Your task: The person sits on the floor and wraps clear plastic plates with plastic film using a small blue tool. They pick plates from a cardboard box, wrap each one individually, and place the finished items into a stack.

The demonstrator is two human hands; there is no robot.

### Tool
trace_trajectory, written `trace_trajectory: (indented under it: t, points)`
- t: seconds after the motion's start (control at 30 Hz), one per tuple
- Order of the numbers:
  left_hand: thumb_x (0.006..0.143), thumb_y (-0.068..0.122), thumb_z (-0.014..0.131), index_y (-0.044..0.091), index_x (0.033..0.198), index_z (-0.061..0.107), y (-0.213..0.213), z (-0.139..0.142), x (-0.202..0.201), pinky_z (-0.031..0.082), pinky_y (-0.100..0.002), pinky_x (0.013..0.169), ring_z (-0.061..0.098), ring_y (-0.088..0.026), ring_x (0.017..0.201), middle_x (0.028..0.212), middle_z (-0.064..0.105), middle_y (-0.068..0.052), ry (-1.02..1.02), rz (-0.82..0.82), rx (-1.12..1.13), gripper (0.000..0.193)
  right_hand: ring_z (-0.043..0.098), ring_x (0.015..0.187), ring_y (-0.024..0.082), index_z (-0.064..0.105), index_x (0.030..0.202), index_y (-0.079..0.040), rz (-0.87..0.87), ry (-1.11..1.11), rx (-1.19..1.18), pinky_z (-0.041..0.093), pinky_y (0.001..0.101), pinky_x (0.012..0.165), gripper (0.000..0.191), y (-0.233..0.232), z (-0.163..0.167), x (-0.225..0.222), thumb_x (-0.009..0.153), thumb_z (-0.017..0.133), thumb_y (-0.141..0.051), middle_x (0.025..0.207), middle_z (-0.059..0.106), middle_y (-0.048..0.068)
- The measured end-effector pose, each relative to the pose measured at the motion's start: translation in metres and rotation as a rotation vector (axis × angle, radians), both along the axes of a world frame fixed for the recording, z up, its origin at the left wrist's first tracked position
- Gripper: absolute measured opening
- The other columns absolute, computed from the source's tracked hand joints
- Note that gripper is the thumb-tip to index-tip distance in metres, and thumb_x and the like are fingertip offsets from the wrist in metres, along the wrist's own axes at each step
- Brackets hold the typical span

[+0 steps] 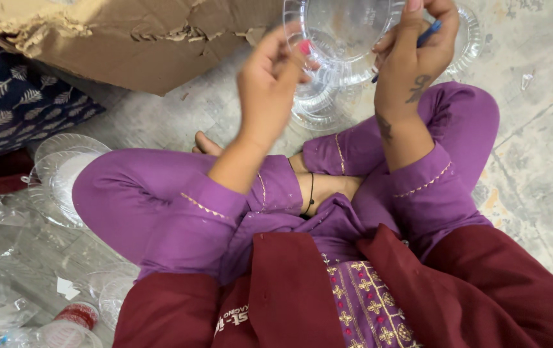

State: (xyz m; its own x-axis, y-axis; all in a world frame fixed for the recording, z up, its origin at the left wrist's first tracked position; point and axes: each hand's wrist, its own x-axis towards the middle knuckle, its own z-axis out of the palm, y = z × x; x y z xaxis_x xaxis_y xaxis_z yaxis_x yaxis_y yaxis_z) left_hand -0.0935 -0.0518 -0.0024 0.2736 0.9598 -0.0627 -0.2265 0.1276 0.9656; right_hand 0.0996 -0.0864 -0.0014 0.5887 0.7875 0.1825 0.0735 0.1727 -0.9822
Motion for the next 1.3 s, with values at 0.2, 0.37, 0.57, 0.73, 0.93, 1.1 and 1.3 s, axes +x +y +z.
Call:
trace_trajectory:
  t: [0.2, 0.37, 0.57, 0.73, 0.93, 1.1, 1.3]
  points:
    - [0.108, 0.009, 0.06, 0.0, 0.14, 0.058, 0.0, 0.002, -0.002, 0.061, -0.024, 0.08, 0.073, -0.01, 0.097, 0.12, 0.074, -0.008, -0.136, 0.069, -0.051, 0.034, 0.056, 0.053, 0.012, 0.057, 0.12, 0.0, 0.187, 0.016, -0.073, 0.041, 0.0231, 0.05, 0.016, 0.004, -0.003, 0.006, 0.118, 0.064, -0.015, 0.08, 0.066, 0.009]
    - [0.101, 0.008, 0.072, 0.003, 0.127, 0.072, 0.028, 0.018, -0.036, 0.054, -0.022, 0.073, 0.065, -0.008, 0.082, 0.108, 0.077, -0.006, 0.183, 0.1, 0.105, 0.026, 0.062, 0.07, 0.012, 0.061, 0.121, 0.002, 0.234, 0.073, -0.127, 0.044, 0.023, 0.059, 0.02, 0.012, 0.005, 0.024, 0.11, 0.073, -0.009, 0.093, 0.07, 0.011]
    - [0.086, 0.011, 0.082, 0.009, 0.103, 0.08, 0.038, 0.025, -0.05, 0.057, -0.028, 0.078, 0.073, -0.015, 0.087, 0.098, 0.077, -0.007, 0.402, 0.029, 0.341, 0.017, 0.06, 0.081, 0.007, 0.062, 0.129, 0.0, 0.399, 0.008, -0.115, 0.046, 0.0213, 0.067, 0.027, 0.01, 0.013, 0.024, 0.107, 0.075, -0.009, 0.109, 0.068, 0.006]
    - [0.078, 0.012, 0.08, 0.011, 0.093, 0.08, 0.038, 0.014, -0.034, 0.055, -0.038, 0.087, 0.071, -0.028, 0.093, 0.095, 0.077, -0.008, 0.507, -0.035, 0.477, 0.015, 0.058, 0.083, 0.008, 0.074, 0.103, 0.0, 0.45, -0.358, -0.254, 0.047, 0.0228, 0.074, 0.012, 0.009, 0.017, 0.008, 0.103, 0.081, -0.009, 0.09, 0.068, 0.004]
    - [0.08, 0.028, 0.076, 0.018, 0.093, 0.08, 0.029, 0.022, -0.027, 0.056, -0.038, 0.076, 0.073, -0.025, 0.089, 0.094, 0.077, -0.004, 0.693, -0.103, 0.378, 0.017, 0.06, 0.079, 0.011, 0.073, 0.099, 0.0, 0.616, -0.388, -0.186, 0.046, 0.0246, 0.073, 0.007, 0.013, 0.022, -0.002, 0.095, 0.077, -0.003, 0.094, 0.07, 0.008]
    - [0.081, 0.035, 0.076, 0.02, 0.095, 0.078, 0.033, 0.034, -0.029, 0.057, -0.035, 0.072, 0.076, -0.021, 0.085, 0.089, 0.078, 0.0, 0.669, -0.137, 0.379, 0.021, 0.059, 0.079, 0.014, 0.068, 0.092, 0.002, 0.627, -0.004, -0.23, 0.044, 0.027, 0.072, 0.013, 0.012, 0.014, -0.001, 0.103, 0.069, -0.004, 0.091, 0.07, 0.012]
    - [0.084, 0.039, 0.074, 0.021, 0.095, 0.078, 0.032, 0.039, -0.032, 0.057, -0.035, 0.071, 0.076, -0.021, 0.081, 0.088, 0.078, 0.0, 0.66, -0.159, 0.433, 0.022, 0.059, 0.079, 0.016, 0.067, 0.098, 0.003, 0.746, 0.3, -0.213, 0.043, 0.0287, 0.069, 0.009, 0.016, -0.001, 0.009, 0.104, 0.065, -0.004, 0.093, 0.068, 0.013]
